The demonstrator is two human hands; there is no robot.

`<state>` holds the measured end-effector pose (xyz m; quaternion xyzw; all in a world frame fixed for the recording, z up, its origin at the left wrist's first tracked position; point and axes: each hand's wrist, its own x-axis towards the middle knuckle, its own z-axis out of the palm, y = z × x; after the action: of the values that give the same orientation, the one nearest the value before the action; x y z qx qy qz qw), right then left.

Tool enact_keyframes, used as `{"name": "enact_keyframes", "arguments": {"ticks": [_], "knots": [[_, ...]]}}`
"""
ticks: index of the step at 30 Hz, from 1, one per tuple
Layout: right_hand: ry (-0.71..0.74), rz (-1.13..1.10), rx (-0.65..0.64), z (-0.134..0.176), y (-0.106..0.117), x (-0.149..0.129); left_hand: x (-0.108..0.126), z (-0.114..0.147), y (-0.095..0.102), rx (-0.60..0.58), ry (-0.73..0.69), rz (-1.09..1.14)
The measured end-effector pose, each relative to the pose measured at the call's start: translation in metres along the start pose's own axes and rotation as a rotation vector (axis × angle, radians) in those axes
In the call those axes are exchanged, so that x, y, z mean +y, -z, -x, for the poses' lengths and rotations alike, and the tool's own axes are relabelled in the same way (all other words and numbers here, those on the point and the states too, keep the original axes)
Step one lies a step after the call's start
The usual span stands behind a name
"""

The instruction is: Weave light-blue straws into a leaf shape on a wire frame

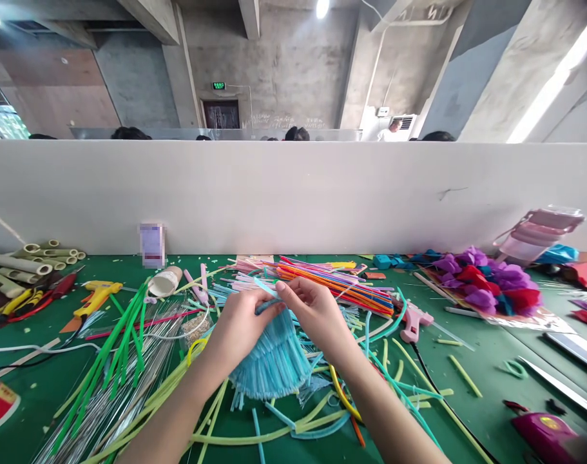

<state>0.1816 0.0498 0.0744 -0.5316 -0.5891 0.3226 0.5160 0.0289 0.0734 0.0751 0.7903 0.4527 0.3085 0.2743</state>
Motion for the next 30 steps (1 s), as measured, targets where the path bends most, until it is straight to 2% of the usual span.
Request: {"name": "enact_keyframes", "arguments": {"ticks": [4,7,12,18,21,26,30], "knots": [[0.009,-0.098,-0.023,-0.001,0.0,0.002,0.009,0.007,-0.002,0.073,-0.026,-0.3],[0.028,-0.121,-0.038,-0.001,0.003,0.003,0.007,0.009,-0.004,0.118,-0.094,-0.394],[0.076,0.037,-0.025,-0.001,0.013,-0.001,-0.004,0.009,-0.005,0.198,-0.2,-0.439],[0.339,0.252,-0.029,-0.004,0.024,-0.006,-0.008,0.008,-0.004,0.33,-0.368,-0.452],[0.419,0.313,-0.017,-0.004,0.025,-0.007,-0.008,0.008,-0.004,0.403,-0.46,-0.417],[0.466,0.279,-0.033,-0.004,0.024,-0.006,-0.007,0.006,-0.002,0.381,-0.45,-0.374],[0.478,0.229,-0.049,-0.006,0.025,-0.002,-0.004,0.006,0.001,0.3,-0.39,-0.335]]}}
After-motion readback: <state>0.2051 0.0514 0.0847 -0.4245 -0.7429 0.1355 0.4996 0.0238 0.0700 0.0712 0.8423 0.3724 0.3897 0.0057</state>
